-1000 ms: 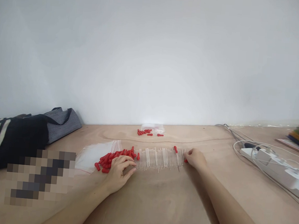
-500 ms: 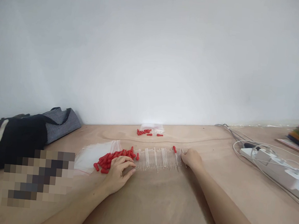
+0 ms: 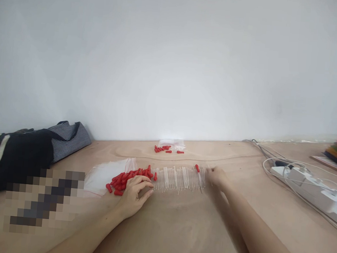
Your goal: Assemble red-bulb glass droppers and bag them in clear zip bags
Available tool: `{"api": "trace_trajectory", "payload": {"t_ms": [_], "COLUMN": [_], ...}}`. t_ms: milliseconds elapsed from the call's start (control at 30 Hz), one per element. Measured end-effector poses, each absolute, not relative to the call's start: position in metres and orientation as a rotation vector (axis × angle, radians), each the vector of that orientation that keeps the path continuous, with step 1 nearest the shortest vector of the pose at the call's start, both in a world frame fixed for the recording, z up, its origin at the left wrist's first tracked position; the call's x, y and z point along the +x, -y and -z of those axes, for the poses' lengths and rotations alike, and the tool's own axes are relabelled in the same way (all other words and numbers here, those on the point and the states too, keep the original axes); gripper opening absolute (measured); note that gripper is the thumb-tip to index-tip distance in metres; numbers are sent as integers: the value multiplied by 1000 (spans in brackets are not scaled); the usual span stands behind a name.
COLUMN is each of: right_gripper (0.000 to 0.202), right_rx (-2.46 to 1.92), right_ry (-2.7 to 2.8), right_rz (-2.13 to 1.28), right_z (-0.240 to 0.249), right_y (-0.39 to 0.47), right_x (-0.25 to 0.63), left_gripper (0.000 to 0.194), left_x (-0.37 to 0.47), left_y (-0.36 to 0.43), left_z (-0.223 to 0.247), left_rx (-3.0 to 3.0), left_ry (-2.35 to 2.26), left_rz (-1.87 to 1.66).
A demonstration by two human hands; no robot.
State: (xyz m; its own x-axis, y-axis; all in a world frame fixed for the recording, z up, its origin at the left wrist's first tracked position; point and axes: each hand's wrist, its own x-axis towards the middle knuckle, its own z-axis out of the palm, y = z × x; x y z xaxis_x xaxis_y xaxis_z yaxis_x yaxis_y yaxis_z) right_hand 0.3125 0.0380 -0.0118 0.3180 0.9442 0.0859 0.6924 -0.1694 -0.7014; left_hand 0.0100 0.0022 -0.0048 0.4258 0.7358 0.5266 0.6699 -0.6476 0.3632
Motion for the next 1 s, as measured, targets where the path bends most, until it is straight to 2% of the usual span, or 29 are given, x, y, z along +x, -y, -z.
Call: {"api": "trace_trajectory", "payload": {"t_ms": [200,300,433,567,733,1000], "right_gripper": [41,46,42,38,35,21], "right_rx": [-1489,-1042,-855,-846,-870,-1135], "right_ry": [1414,1104,1022,1008,1102,1746], "right_rz": [-947,-1411,-1597,-1585,-1472,-839], "right_z": [14,21,24,22,24,21], "right_y": [-16,1,14,18,18,13], "right_x": [229,188,168,168,171,211], "left_gripper": [16,22,28,32,24,19], "left_x": [26,35,39,41,37,13], "left_y": [4,8,11,12,10,2], "left_z": [9,13,14,14,14,2], "left_rx": [2188,1906,1657,1585,1673,2236], "left_ry": [-1095,-1002,-862,-804,-810,-1122], "left_rz": [-1069,-1060,-976,-945,-986,-1108]}}
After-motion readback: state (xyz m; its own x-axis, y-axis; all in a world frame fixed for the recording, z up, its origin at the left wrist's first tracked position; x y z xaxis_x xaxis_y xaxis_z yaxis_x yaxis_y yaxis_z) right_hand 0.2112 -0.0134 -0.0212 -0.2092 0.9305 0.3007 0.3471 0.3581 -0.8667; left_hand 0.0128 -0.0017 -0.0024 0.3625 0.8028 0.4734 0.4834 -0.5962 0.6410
